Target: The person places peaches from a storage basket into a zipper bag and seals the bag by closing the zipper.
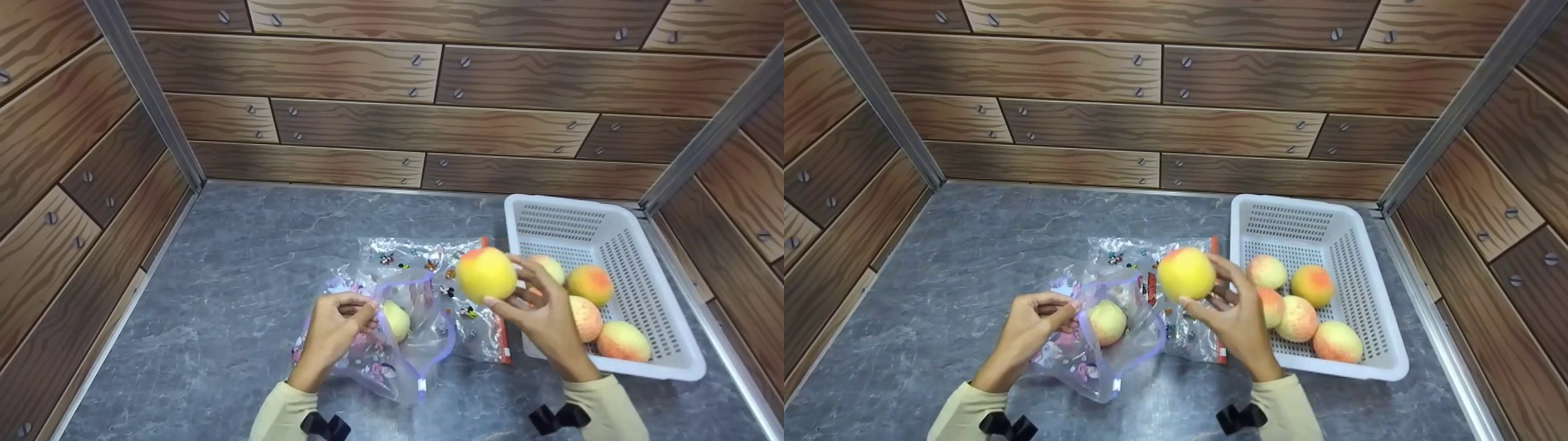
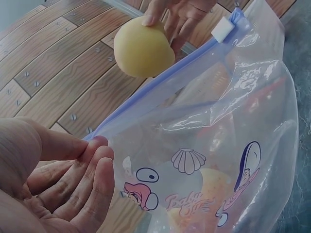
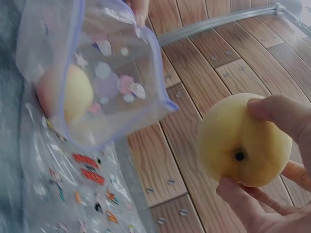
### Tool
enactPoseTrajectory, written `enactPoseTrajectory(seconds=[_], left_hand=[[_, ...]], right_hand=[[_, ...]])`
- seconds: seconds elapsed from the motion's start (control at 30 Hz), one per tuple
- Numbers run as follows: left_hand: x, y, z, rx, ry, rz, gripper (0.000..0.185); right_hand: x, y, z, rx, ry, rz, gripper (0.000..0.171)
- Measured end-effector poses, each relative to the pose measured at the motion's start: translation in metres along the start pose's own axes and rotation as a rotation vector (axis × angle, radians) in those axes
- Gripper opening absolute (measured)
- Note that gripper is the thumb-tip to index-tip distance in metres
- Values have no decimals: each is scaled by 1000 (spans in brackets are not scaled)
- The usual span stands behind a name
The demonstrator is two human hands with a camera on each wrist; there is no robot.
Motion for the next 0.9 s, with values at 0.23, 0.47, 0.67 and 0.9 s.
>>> enactPoseTrajectory(seconds=[0.23, 0.47, 0.67, 0.9], left_hand=[[1, 0, -2, -16, 12, -26, 14], [3, 2, -4, 0, 21, -20, 13], [4, 1, -4, -15, 25, -15, 14], [4, 1, -3, -23, 26, -24, 15]], right_hand=[[-11, -6, -18, 17, 128, 57, 74], [-18, -10, -32, 38, 251, 88, 72], [-20, -15, -38, 1, 307, 64, 71], [-21, -19, -44, -12, 345, 42, 72]])
Point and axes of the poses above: each hand's wrist, its own x-axis towards the middle knuckle, its own z-axis out of the back of the hand, y = z × x, the point moved 2 cm from there along x, towards the middle knuckle
